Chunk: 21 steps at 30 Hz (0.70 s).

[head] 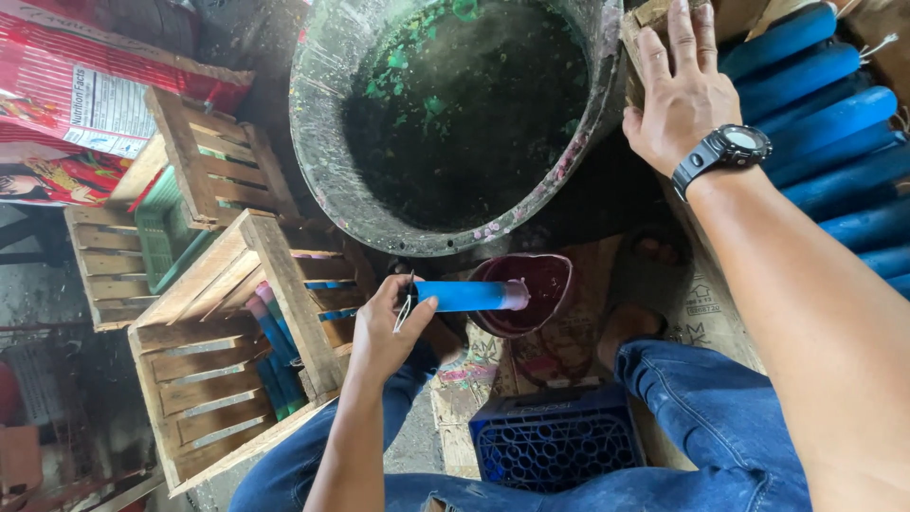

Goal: Dipping cylindrical candles into a liquid bath and organizing them into wooden crates.

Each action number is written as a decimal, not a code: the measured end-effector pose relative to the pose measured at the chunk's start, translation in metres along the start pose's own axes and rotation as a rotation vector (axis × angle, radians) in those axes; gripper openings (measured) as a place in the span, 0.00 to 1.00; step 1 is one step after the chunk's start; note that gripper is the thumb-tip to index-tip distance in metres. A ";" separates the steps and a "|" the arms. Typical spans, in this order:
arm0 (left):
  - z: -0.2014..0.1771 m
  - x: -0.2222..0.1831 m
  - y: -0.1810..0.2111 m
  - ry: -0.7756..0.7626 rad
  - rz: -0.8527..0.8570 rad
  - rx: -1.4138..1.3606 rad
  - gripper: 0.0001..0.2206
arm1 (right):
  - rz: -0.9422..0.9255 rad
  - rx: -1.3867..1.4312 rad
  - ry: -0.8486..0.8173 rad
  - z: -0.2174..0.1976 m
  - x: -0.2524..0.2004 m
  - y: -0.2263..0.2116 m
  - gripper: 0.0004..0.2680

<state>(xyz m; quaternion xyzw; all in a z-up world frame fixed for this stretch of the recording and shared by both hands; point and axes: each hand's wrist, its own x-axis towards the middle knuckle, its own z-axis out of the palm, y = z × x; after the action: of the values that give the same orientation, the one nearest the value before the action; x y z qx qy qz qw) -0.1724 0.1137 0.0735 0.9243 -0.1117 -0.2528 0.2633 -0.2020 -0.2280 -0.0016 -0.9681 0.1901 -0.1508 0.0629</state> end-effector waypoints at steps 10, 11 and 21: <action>-0.016 -0.023 0.024 0.002 0.121 0.043 0.21 | 0.007 0.014 -0.032 -0.001 0.000 0.001 0.27; -0.020 -0.024 0.026 0.003 0.118 0.044 0.21 | 0.005 0.017 -0.033 -0.001 0.000 0.001 0.27; -0.075 -0.003 0.074 0.199 0.513 0.127 0.14 | -0.016 -0.028 0.010 0.002 -0.001 0.002 0.26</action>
<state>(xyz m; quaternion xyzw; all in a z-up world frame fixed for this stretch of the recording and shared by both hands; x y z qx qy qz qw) -0.1409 0.0847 0.1702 0.9006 -0.3314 -0.0784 0.2702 -0.2023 -0.2293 -0.0043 -0.9696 0.1846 -0.1534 0.0470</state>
